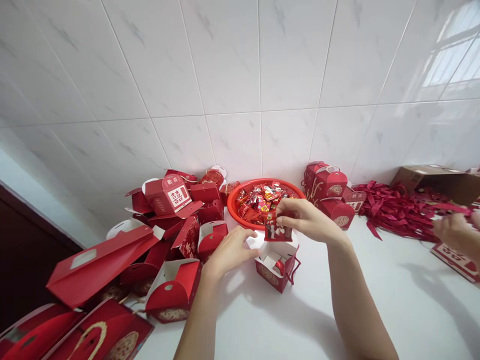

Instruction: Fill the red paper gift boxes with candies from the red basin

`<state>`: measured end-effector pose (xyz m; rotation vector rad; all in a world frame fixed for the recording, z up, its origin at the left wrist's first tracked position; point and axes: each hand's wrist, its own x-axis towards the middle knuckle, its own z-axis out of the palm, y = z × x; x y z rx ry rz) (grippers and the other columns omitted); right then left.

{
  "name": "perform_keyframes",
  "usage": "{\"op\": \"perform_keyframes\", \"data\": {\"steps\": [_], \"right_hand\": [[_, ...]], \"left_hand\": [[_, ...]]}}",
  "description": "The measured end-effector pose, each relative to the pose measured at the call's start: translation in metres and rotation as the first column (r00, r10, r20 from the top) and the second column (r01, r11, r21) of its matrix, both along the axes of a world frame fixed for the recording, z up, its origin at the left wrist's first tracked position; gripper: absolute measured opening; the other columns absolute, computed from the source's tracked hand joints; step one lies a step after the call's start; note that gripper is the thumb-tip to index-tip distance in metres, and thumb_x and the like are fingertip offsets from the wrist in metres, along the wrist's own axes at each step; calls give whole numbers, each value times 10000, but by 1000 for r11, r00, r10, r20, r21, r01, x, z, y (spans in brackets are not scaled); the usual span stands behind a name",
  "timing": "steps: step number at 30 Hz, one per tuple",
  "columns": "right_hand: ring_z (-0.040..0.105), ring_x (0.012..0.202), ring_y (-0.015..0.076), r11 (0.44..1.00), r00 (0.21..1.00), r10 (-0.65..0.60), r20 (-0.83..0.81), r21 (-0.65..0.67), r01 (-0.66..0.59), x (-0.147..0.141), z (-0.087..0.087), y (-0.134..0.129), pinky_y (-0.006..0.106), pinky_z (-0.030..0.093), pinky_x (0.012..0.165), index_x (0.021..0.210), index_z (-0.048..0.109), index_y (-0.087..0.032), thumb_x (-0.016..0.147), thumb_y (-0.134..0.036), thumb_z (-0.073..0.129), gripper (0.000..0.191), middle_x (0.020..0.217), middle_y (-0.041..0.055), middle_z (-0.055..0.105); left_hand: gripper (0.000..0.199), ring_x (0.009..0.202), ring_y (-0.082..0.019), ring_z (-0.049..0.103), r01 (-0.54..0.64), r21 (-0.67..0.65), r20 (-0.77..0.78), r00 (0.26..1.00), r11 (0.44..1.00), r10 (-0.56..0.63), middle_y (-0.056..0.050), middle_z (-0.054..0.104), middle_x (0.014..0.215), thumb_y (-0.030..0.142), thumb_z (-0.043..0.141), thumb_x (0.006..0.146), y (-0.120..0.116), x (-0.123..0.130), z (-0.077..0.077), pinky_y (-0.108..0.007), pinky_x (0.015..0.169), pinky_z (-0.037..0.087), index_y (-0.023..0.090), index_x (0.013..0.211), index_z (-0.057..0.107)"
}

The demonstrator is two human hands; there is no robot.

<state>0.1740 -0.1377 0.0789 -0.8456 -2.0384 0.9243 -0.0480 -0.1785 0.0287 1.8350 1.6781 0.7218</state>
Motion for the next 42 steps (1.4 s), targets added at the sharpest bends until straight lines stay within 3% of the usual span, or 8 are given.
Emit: {"op": "perform_keyframes", "data": {"steps": [6, 11, 16, 24, 31, 36, 38, 42], "right_hand": [[571, 658, 148, 1000, 988, -6, 153, 13, 4, -11, -8, 0, 263, 439, 607, 720, 580, -216, 799, -137, 544, 118, 708, -14, 640], [580, 632, 153, 999, 976, 51, 212, 1, -53, -17, -12, 2, 259, 432, 575, 724, 616, -215, 811, -186, 590, 95, 679, -10, 646], [637, 751, 191, 996, 957, -64, 284, 81, 43, -17, -15, 4, 286, 467, 644, 816, 686, -219, 812, -207, 626, 60, 827, 33, 716], [654, 751, 205, 997, 974, -72, 217, 26, 68, 12, -17, -5, 312, 505, 661, 844, 722, -239, 838, -403, 654, 178, 858, 35, 731], [621, 1139, 299, 983, 983, -91, 162, -142, 114, 46, -56, -27, 435, 512, 933, 1169, 689, -287, 759, -509, 754, 470, 1251, 78, 671], [579, 1237, 304, 946, 996, -27, -81, -323, -1, 47, -101, -47, 484, 502, 988, 1384, 508, -286, 801, -546, 720, 672, 1362, 127, 601], [602, 1207, 286, 936, 988, -34, -148, -351, -20, 37, -114, -50, 468, 511, 980, 1352, 514, -261, 862, -546, 653, 583, 1317, 131, 627], [648, 1120, 290, 932, 968, -194, -161, -338, 130, 16, -131, -49, 454, 522, 949, 1108, 619, -212, 846, -536, 673, 420, 1196, 127, 683]], "left_hand": [[540, 950, -264, 681, -2, -123, 41, 999, 992, 7, -58, 707, 1090, 303, 802, 549, -1, -8, -12, -252, 703, 509, 226, 1079, 739], [527, 940, -266, 682, 43, -134, 37, 999, 990, -39, -56, 705, 1123, 286, 794, 552, -1, -10, -17, -266, 741, 510, 224, 1073, 741], [586, 999, -268, 670, 66, -132, 78, 995, 989, -56, -76, 684, 1187, 285, 778, 585, -3, -12, -24, -282, 811, 516, 217, 1164, 714], [568, 1094, -276, 640, 119, -69, 104, 988, 991, -111, -68, 651, 1259, 246, 742, 620, -8, -11, -28, -329, 938, 513, 227, 1186, 694], [588, 1216, -286, 594, 153, -2, 144, 978, 988, -151, -69, 638, 1317, 198, 692, 672, -25, -6, -33, -345, 1045, 458, 222, 1259, 661], [667, 1318, -281, 527, 191, 41, 198, 961, 981, -195, -51, 576, 1426, 177, 677, 707, -42, 0, -35, -360, 1101, 426, 261, 1363, 591], [736, 1347, -256, 504, 214, 73, 249, 942, 974, -226, -43, 536, 1471, 197, 663, 752, -46, 2, -39, -356, 1118, 413, 283, 1459, 479], [778, 1336, -249, 515, 260, 91, 302, 912, 961, -276, -67, 534, 1471, 376, 693, 826, -49, 4, -46, -374, 1108, 428, 286, 1525, 363]]}}
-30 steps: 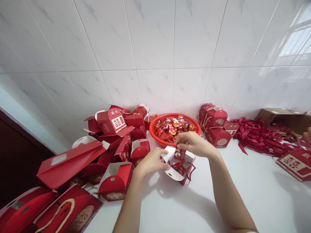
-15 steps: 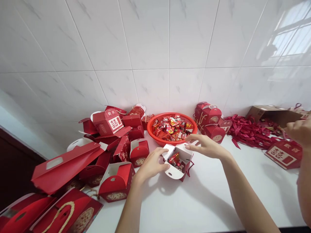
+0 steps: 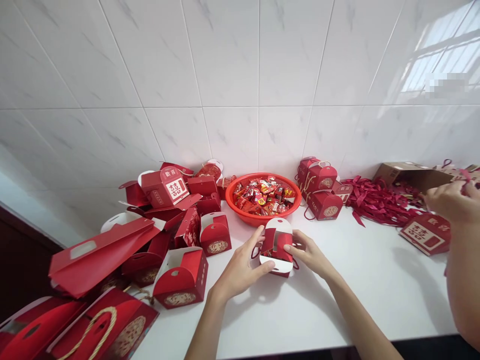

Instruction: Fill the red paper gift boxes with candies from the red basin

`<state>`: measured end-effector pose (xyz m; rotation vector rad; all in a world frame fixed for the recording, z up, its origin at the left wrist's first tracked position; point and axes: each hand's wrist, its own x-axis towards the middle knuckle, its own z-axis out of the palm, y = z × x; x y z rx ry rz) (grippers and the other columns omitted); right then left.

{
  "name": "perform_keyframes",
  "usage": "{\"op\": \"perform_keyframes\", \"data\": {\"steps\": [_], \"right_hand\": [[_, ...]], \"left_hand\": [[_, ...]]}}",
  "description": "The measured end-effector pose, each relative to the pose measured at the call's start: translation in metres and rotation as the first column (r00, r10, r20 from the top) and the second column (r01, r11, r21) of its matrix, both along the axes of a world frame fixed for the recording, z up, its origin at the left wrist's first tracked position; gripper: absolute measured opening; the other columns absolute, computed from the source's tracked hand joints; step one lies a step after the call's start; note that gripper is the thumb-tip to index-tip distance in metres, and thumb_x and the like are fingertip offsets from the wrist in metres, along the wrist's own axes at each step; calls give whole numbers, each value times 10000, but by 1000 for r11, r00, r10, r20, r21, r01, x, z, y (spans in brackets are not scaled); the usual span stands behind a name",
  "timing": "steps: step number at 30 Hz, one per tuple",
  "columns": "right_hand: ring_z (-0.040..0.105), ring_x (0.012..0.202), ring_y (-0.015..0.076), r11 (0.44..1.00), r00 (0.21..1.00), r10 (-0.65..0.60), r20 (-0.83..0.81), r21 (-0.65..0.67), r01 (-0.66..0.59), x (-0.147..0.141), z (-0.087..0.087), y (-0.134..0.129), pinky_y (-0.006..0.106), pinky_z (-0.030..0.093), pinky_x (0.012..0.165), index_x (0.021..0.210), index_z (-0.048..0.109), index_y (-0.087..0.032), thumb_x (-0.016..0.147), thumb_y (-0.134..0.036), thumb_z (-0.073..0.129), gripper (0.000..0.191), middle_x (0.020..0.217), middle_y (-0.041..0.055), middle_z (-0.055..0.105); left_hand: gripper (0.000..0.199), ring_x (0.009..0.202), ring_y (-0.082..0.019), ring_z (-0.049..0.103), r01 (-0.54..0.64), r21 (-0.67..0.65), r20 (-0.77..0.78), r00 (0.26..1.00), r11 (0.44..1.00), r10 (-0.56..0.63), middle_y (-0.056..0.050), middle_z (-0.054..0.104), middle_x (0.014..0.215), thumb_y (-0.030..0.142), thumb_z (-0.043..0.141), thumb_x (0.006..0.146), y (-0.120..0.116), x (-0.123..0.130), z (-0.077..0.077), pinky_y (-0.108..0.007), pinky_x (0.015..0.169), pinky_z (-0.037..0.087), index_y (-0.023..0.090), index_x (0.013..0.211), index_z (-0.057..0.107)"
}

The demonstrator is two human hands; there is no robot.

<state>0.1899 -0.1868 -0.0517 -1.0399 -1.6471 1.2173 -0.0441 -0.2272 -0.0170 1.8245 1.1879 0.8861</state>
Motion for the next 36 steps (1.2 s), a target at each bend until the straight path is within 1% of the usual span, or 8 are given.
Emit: {"op": "perform_keyframes", "data": {"steps": [3, 6, 12, 17, 22, 27, 32, 36], "right_hand": [[675, 1048, 291, 998, 997, -62, -53, 23, 63, -7, -7, 2, 448, 541, 898, 1131, 612, -218, 809, -517, 718, 451, 1116, 109, 716], [673, 1057, 280, 989, 985, -92, -144, 104, 107, -8, -14, 3, 432, 547, 894, 1225, 586, -252, 792, -480, 745, 514, 1172, 96, 703], [674, 1024, 255, 966, 986, -112, -125, 219, 138, -5, -23, 0, 410, 551, 916, 1048, 714, -248, 846, -497, 684, 322, 1103, 87, 709], [663, 1055, 263, 960, 986, -144, -81, 229, 159, -1, -21, -2, 395, 545, 911, 969, 754, -240, 904, -533, 590, 343, 1101, 100, 712], [663, 1033, 262, 965, 982, -169, -80, 191, 181, 2, -18, -2, 389, 537, 893, 1029, 726, -230, 881, -574, 601, 395, 1103, 104, 715], [648, 840, 239, 936, 939, -344, -4, 77, 343, 11, -22, 5, 345, 519, 757, 813, 662, -185, 820, -726, 552, 552, 839, 76, 701], [584, 695, 198, 986, 981, -142, 129, -64, 151, 15, -21, 3, 319, 462, 714, 654, 620, -172, 828, -767, 480, 635, 674, 42, 642], [535, 663, 171, 985, 996, -56, 65, -158, 66, 19, -7, -4, 308, 428, 707, 612, 593, -175, 797, -725, 578, 580, 653, 28, 609]], "left_hand": [[704, 1329, -281, 512, 35, 46, -68, 997, 998, -31, -80, 532, 1463, 470, 760, 770, 0, -2, -3, -392, 1108, 431, 269, 1408, 539], [468, 1270, -275, 555, 38, 91, -89, 996, 995, -30, -82, 575, 1386, 462, 706, 825, 2, 0, -6, -385, 1061, 476, 250, 1241, 676], [274, 1074, -227, 641, -97, 143, -19, 995, 985, 101, -80, 625, 1138, 390, 560, 927, 14, 16, -22, -348, 911, 549, 239, 1064, 743], [449, 1085, -227, 635, -226, 108, 37, 974, 968, 223, -91, 617, 1229, 252, 624, 830, 23, 29, -33, -378, 960, 528, 225, 1278, 607], [432, 1342, -245, 488, -143, 63, -17, 989, 988, 144, -93, 504, 1440, 207, 526, 873, 27, 36, -35, -403, 1144, 374, 241, 1292, 626], [432, 1240, -244, 569, -136, -9, -34, 990, 991, 136, -92, 599, 1314, 287, 523, 899, 27, 33, -36, -400, 1103, 408, 250, 1319, 617], [458, 1192, -256, 583, -180, -5, -81, 981, 984, 179, -90, 631, 1243, 354, 582, 875, 27, 29, -35, -387, 1019, 463, 274, 1325, 621], [495, 1174, -282, 577, -265, 26, -170, 949, 964, 265, -100, 653, 1214, 404, 630, 840, 24, 28, -28, -389, 971, 476, 270, 1317, 630]]}}
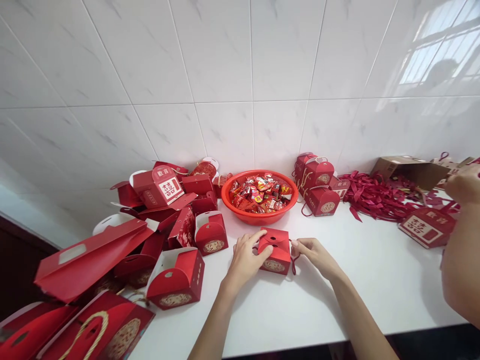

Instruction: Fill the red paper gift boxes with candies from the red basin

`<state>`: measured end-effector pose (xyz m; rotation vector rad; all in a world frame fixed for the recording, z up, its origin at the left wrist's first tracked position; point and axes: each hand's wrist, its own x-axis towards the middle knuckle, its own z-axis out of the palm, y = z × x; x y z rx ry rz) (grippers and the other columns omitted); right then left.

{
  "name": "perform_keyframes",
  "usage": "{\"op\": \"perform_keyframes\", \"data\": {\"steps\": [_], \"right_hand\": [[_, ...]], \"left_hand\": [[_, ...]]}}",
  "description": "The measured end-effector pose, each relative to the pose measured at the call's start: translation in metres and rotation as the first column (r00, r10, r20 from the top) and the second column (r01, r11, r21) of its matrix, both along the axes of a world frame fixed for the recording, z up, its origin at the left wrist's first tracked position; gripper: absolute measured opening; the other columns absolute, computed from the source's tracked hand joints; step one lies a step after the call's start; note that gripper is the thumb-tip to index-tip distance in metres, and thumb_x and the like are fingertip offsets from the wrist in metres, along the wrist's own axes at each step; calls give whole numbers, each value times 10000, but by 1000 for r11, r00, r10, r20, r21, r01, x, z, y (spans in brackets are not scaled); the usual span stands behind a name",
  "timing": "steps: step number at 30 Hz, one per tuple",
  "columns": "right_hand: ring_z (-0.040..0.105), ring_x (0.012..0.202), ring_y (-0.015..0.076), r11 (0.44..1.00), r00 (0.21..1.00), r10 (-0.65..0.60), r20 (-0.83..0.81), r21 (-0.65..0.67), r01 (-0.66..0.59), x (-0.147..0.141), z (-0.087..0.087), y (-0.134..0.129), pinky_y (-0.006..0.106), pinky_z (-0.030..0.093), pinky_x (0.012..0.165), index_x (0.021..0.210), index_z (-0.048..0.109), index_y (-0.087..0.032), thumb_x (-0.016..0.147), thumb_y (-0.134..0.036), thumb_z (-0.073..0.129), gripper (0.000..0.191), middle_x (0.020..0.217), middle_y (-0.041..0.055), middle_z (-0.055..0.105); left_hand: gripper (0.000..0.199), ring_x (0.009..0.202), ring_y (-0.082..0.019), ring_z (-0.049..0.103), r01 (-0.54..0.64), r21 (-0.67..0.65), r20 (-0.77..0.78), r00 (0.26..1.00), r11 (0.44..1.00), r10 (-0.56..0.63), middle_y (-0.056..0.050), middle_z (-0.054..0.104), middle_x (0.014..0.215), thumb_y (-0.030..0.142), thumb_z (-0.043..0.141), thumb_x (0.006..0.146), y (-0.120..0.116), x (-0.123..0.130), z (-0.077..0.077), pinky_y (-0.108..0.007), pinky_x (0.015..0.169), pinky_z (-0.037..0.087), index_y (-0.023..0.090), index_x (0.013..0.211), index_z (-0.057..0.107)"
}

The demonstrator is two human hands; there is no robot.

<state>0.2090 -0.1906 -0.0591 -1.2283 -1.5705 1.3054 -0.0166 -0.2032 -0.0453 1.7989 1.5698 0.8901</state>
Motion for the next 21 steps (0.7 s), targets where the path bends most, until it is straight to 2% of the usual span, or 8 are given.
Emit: {"op": "perform_keyframes", "data": {"steps": [3, 6, 9, 12, 14, 16, 19, 21], "right_hand": [[526, 673, 162, 998, 979, -52, -198, 14, 56, 4, 18, -6, 308, 442, 717, 644, 588, -183, 762, -636, 695, 480, 670, 17, 596], [545, 697, 165, 991, 931, -94, -353, 52, 120, 3, 38, -13, 317, 474, 742, 704, 582, -199, 760, -549, 750, 392, 689, 9, 597], [580, 732, 173, 987, 932, -86, -352, 97, 128, -6, 54, -20, 317, 499, 743, 773, 620, -199, 769, -503, 765, 337, 746, 21, 625], [607, 737, 178, 989, 959, -36, -283, 128, 75, -15, 63, -24, 318, 514, 727, 835, 647, -192, 789, -499, 749, 326, 805, 36, 658], [624, 754, 190, 986, 977, -19, -214, 159, 54, -20, 68, -25, 321, 515, 729, 852, 653, -189, 801, -511, 730, 335, 823, 48, 681], [642, 789, 206, 977, 990, -24, -135, 207, 52, -24, 72, -26, 327, 516, 752, 861, 662, -190, 812, -522, 709, 339, 842, 56, 701], [656, 806, 217, 960, 998, -41, -45, 276, 52, -31, 77, -27, 338, 521, 778, 849, 668, -190, 817, -525, 689, 337, 855, 58, 718], [646, 779, 209, 949, 998, -57, -23, 310, 62, -36, 76, -28, 330, 522, 753, 825, 660, -189, 815, -514, 685, 326, 830, 49, 712]], "left_hand": [[534, 1053, -276, 627, -37, 6, -64, 997, 999, 37, -103, 699, 1133, 427, 648, 822, -3, 0, 12, -369, 904, 483, 228, 1318, 626], [532, 872, -259, 651, -58, 3, -132, 990, 998, 58, -84, 732, 948, 440, 666, 800, -3, 1, 25, -350, 792, 478, 187, 1268, 660], [421, 744, -227, 623, -71, 32, -150, 986, 997, 75, -44, 701, 762, 389, 704, 751, 1, 3, 34, -336, 740, 460, 169, 1108, 740], [286, 695, -191, 609, -78, 51, 29, 997, 996, 76, -17, 672, 690, 310, 699, 722, 5, 3, 43, -311, 717, 468, 170, 961, 771], [274, 710, -183, 623, -50, 51, 224, 974, 997, 37, -27, 692, 730, 327, 679, 741, 5, 2, 49, -297, 706, 492, 159, 941, 764], [323, 795, -191, 655, 13, 82, 368, 929, 997, -43, -54, 728, 849, 376, 666, 777, 3, 1, 57, -303, 765, 523, 150, 992, 747], [399, 978, -213, 676, 184, 133, 451, 864, 974, -225, -83, 738, 1037, 416, 632, 850, -5, 4, 68, -336, 919, 528, 157, 1146, 696], [415, 1064, -228, 668, 295, 135, 453, 831, 946, -324, -88, 727, 1124, 424, 597, 896, -11, 8, 73, -351, 958, 528, 179, 1225, 659]]}}
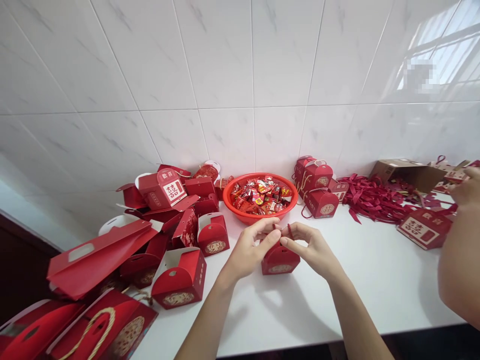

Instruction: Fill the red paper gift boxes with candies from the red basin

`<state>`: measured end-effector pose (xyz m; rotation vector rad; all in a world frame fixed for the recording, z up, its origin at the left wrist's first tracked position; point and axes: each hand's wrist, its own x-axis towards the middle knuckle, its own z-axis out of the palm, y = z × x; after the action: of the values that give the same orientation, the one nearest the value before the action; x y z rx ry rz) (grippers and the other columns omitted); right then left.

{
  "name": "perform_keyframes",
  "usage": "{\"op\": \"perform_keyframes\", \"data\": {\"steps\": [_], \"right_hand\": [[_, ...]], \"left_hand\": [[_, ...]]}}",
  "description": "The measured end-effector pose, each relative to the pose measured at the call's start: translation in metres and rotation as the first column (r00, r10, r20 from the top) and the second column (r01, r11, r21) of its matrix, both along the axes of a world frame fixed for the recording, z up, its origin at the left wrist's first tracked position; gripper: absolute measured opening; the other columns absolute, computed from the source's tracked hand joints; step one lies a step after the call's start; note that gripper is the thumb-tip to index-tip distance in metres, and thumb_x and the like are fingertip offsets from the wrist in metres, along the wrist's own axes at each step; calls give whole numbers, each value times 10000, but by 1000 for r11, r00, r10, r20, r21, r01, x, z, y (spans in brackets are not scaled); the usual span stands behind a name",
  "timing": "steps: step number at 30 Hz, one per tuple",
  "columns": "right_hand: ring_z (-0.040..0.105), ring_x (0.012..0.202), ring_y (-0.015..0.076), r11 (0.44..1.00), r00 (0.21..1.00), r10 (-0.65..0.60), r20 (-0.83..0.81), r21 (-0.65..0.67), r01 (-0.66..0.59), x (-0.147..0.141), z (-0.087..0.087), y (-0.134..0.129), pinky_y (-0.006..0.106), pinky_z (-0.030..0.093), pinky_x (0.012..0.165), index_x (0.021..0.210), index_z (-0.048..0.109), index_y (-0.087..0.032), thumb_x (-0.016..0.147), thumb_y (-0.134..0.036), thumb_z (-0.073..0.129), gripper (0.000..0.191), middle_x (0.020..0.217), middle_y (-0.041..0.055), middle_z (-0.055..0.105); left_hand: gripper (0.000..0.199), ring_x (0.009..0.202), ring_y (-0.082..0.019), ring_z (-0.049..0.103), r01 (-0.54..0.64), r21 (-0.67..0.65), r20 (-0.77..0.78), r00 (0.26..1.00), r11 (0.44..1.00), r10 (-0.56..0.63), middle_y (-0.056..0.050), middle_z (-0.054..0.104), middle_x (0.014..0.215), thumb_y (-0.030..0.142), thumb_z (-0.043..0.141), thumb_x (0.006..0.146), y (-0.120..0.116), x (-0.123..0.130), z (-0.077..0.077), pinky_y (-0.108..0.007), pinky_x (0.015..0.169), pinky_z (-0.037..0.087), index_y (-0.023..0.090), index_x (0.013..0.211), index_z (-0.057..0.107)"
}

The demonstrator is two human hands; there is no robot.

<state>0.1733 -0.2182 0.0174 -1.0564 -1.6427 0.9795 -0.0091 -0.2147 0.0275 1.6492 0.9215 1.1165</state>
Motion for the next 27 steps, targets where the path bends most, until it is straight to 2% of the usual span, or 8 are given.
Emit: {"op": "perform_keyframes", "data": {"steps": [4, 9, 14, 18, 20, 22, 25, 27], "right_hand": [[614, 729, 193, 996, 996, -86, 23, 40, 85, -9, -9, 0, 309, 509, 707, 794, 643, -188, 822, -447, 656, 261, 771, 31, 691], [636, 762, 222, 987, 982, -161, 96, 37, 158, -8, -18, -1, 318, 497, 708, 810, 658, -201, 855, -406, 589, 221, 791, 40, 711], [646, 757, 229, 979, 975, -202, 90, 57, 198, -2, -17, -4, 317, 485, 686, 832, 675, -217, 888, -404, 535, 240, 809, 45, 725], [619, 708, 213, 959, 961, -263, 83, 133, 251, 3, -14, 0, 304, 472, 650, 800, 660, -221, 903, -435, 514, 279, 776, 45, 711], [603, 694, 205, 920, 934, -354, 45, 197, 339, 9, -10, 7, 300, 467, 643, 803, 650, -223, 904, -455, 514, 287, 768, 46, 703], [590, 674, 197, 855, 887, -461, -21, 258, 451, 20, 0, 18, 299, 462, 639, 810, 634, -225, 904, -463, 517, 282, 748, 40, 692], [587, 657, 189, 737, 810, -571, -138, 349, 579, 44, 22, 44, 303, 464, 647, 799, 600, -222, 910, -466, 517, 281, 719, 31, 675], [587, 653, 184, 650, 766, -613, -196, 426, 629, 63, 38, 67, 302, 464, 643, 780, 592, -212, 908, -479, 518, 305, 714, 32, 670]], "left_hand": [[400, 1141, -239, 649, 28, 57, -97, 995, 998, -22, -76, 695, 1247, 398, 562, 939, -12, 11, 5, -364, 999, 522, 213, 1287, 631], [392, 1169, -240, 636, 63, 150, -225, 974, 987, -28, -47, 697, 1250, 333, 569, 935, -21, 21, 5, -361, 1030, 501, 233, 1311, 625], [457, 1243, -251, 597, 90, 137, -151, 986, 986, -69, -59, 647, 1342, 344, 566, 943, -22, 23, -5, -391, 1081, 476, 232, 1387, 564], [510, 1307, -270, 547, 95, 160, -125, 989, 982, -75, -79, 579, 1428, 356, 579, 937, -21, 21, -12, -431, 1117, 448, 228, 1427, 521], [497, 1299, -271, 553, 74, 195, -120, 991, 978, -51, -85, 575, 1431, 350, 584, 932, -21, 20, -16, -434, 1111, 450, 231, 1412, 533], [432, 1254, -260, 584, 32, 227, -105, 994, 973, -8, -89, 612, 1383, 336, 581, 929, -18, 19, -21, -415, 1080, 474, 223, 1346, 586], [276, 1113, -234, 652, -4, 213, -99, 995, 977, 26, -83, 717, 1177, 330, 570, 923, -11, 21, -34, -379, 996, 520, 202, 1132, 696], [231, 1007, -217, 681, 33, 154, -120, 993, 988, -14, -72, 751, 1041, 323, 561, 916, -5, 25, -46, -358, 945, 538, 195, 1009, 729]]}}
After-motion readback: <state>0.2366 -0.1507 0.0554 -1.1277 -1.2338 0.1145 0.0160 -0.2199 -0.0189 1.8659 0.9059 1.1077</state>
